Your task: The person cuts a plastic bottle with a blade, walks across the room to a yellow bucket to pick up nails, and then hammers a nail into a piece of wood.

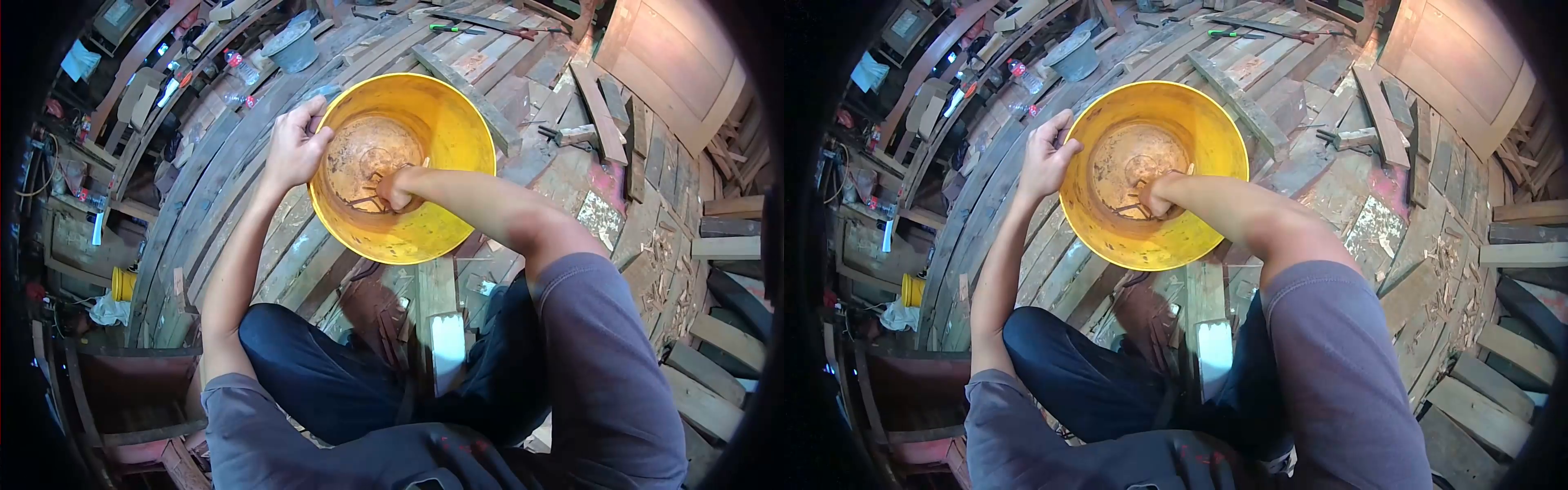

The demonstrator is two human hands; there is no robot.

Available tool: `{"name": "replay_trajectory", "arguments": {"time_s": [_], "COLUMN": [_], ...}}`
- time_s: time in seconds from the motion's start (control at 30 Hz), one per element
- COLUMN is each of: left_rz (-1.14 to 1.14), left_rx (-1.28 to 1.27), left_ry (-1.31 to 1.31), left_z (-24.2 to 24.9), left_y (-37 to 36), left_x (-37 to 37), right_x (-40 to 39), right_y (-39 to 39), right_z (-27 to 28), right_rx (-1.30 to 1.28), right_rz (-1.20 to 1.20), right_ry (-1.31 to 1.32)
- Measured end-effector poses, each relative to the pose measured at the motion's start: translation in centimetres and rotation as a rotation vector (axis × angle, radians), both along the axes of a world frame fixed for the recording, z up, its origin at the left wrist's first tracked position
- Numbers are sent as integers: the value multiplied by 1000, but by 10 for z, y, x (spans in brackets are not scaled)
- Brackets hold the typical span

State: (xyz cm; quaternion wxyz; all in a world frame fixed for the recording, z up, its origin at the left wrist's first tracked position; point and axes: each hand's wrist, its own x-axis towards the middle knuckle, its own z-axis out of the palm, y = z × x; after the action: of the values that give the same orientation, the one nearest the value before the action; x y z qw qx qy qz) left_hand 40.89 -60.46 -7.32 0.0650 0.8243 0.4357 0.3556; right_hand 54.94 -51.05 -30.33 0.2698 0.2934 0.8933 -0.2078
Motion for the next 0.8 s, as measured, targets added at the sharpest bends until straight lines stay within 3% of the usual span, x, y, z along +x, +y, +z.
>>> {"name": "replay_trajectory", "arguments": {"time_s": [0.27,0.37,0.47,0.5,0.8], "left_rz": [17,17,24,27,31], "left_rx": [-8,5,2,-1,0], "left_ry": [-33,11,2,5,18], "left_z": [-1,-2,-1,-2,-1], "left_y": [-4,-2,-2,-2,-4], "left_x": [1,-3,-3,-3,-3], "right_x": [4,11,21,26,28], "right_y": [4,29,32,21,14], "right_z": [35,29,45,58,72], "right_rx": [-33,-322,-673,-676,-838], "right_rz": [18,-105,-361,-425,-421], "right_ry": [247,562,525,525,507]}}
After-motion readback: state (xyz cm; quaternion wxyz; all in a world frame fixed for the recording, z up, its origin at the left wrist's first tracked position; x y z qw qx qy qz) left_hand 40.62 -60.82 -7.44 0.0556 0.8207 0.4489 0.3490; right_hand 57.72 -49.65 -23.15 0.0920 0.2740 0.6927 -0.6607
